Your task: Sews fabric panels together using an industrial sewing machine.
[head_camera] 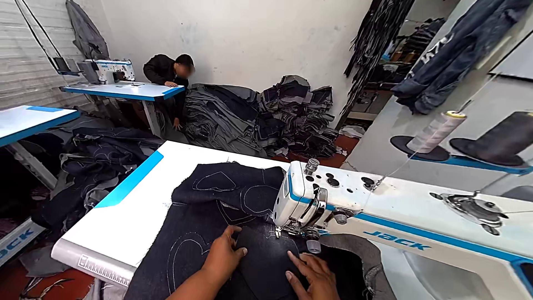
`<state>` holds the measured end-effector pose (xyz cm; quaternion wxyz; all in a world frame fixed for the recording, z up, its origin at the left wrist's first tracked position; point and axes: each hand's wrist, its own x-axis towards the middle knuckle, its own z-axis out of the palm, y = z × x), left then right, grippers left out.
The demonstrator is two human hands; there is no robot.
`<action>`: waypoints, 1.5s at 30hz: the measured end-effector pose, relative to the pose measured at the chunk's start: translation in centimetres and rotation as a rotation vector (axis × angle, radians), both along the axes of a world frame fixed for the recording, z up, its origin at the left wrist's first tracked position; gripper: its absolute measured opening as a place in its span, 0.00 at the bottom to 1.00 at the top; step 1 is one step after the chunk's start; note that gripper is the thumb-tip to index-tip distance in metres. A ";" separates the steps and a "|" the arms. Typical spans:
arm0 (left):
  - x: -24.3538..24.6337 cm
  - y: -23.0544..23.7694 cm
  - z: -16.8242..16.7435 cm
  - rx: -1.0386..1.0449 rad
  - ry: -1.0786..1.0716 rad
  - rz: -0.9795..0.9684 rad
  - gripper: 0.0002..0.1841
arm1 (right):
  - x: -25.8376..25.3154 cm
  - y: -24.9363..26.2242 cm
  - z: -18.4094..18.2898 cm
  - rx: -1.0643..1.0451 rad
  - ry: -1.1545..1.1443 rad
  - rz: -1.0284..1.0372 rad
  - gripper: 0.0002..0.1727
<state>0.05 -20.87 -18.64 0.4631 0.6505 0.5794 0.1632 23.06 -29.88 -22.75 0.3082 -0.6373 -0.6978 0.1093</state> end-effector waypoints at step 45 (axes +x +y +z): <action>0.9 4.0 -2.0 0.545 0.245 -1.145 0.36 | -1.1 -1.6 2.8 -0.436 -0.236 -0.031 0.39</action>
